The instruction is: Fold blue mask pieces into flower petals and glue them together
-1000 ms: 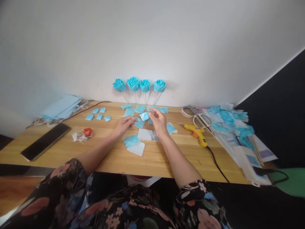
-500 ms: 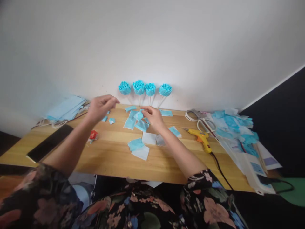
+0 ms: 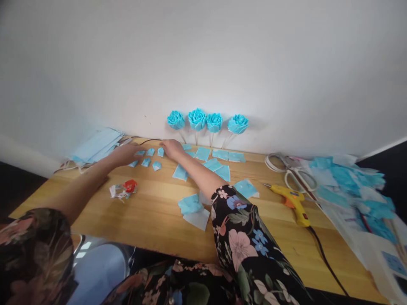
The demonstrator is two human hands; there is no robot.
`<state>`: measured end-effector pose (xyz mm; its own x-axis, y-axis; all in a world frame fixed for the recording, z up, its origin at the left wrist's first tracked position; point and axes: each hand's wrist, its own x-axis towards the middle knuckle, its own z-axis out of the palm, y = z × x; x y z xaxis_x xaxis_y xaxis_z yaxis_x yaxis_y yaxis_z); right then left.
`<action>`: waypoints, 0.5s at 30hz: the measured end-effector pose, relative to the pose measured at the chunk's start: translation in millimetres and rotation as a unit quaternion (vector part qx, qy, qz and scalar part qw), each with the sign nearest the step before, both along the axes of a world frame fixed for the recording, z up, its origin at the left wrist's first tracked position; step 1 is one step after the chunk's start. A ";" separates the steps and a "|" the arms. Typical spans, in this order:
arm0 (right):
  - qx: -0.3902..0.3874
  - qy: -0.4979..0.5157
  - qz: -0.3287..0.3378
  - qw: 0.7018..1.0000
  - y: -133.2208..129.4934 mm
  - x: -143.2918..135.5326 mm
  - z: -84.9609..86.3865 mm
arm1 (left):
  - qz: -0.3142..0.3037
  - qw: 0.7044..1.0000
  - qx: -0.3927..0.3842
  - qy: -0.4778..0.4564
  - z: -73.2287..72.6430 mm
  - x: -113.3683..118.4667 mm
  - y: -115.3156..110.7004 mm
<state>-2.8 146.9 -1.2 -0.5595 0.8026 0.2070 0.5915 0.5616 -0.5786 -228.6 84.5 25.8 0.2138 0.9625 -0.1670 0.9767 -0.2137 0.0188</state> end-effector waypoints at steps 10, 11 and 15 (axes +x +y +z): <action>0.060 -0.027 0.051 0.997 -55.3 70.0 32.1 | 0.017 0.999 -0.005 0.035 -1.7 24.5 12.1; 0.063 -0.025 0.052 0.996 -67.1 85.5 34.3 | 0.015 0.999 -0.001 0.036 -2.9 25.9 14.2; 0.072 -0.003 0.026 0.997 -114.9 149.4 33.2 | 0.015 0.999 0.013 0.039 -7.2 31.7 23.4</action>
<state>146.6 31.9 31.9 -0.6015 0.7348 0.3135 0.5628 0.6683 -0.4865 -196.9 107.9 18.5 0.1722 0.9724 -0.1573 0.9809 -0.1840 -0.0635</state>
